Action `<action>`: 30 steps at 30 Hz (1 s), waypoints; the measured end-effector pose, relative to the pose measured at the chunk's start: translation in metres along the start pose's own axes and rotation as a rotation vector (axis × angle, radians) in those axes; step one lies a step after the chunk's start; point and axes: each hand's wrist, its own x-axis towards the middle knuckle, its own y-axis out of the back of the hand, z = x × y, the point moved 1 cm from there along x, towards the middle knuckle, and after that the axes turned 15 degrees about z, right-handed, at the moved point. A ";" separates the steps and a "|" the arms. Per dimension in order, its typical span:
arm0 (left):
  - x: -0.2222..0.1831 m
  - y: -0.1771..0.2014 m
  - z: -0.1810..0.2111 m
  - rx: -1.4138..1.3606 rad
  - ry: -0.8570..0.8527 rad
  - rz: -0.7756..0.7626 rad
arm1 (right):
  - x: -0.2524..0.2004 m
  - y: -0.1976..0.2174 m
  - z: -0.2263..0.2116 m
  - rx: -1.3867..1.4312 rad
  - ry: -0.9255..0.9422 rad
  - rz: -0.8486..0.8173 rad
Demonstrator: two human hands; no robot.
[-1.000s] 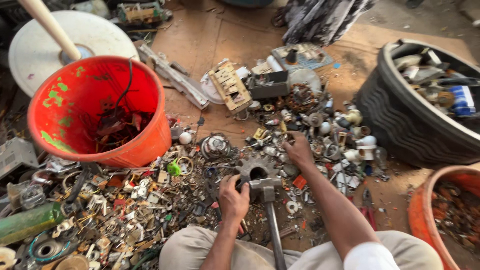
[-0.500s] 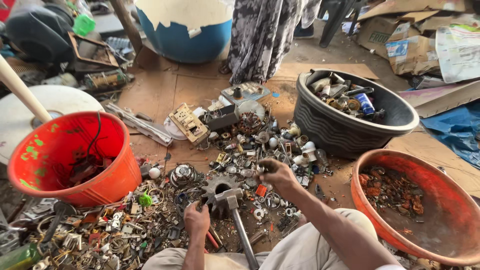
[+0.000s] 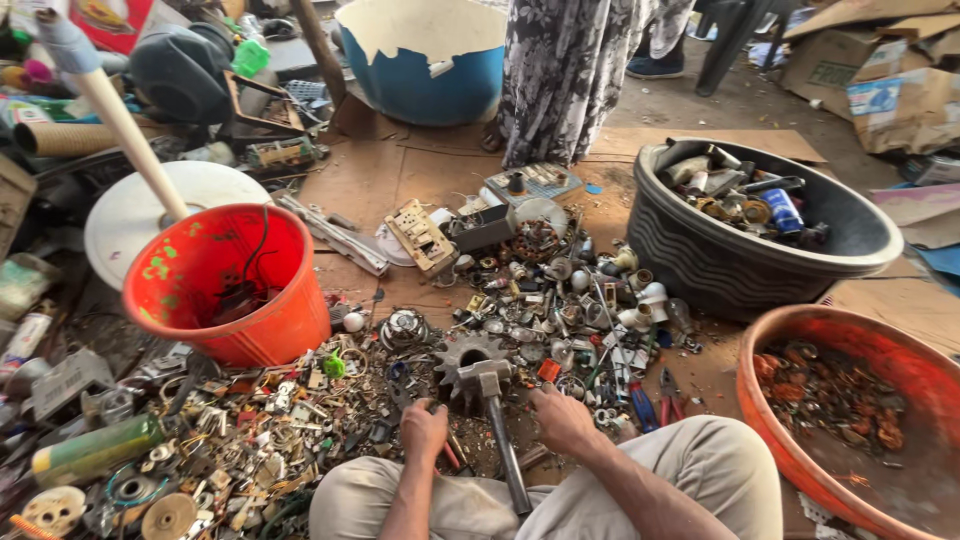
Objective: The person sits on the ground amidst a large pile of scrap metal and debris. They use a hammer to strike and break apart a metal gear-like object, then use pliers to manipulate and separate smaller metal pieces. The person sorts through the debris, picking up and discarding various items into nearby buckets.
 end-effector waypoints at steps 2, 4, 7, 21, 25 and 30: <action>-0.001 0.012 0.011 0.057 0.134 -0.103 | -0.003 0.007 -0.021 0.632 0.020 0.052; -0.004 0.020 0.024 0.082 0.144 -0.126 | -0.008 0.013 -0.033 1.019 0.092 0.139; -0.005 0.022 0.030 0.102 0.184 -0.162 | -0.009 0.008 -0.035 0.954 0.231 0.259; 0.020 0.013 0.099 -0.131 -0.412 0.152 | 0.005 -0.085 -0.025 0.207 -0.027 -0.119; 0.067 -0.035 0.140 -0.043 -0.519 0.054 | 0.003 -0.081 -0.032 0.202 -0.102 -0.130; 0.125 -0.141 0.144 0.283 -0.527 -0.133 | 0.006 -0.092 -0.028 0.217 -0.168 -0.177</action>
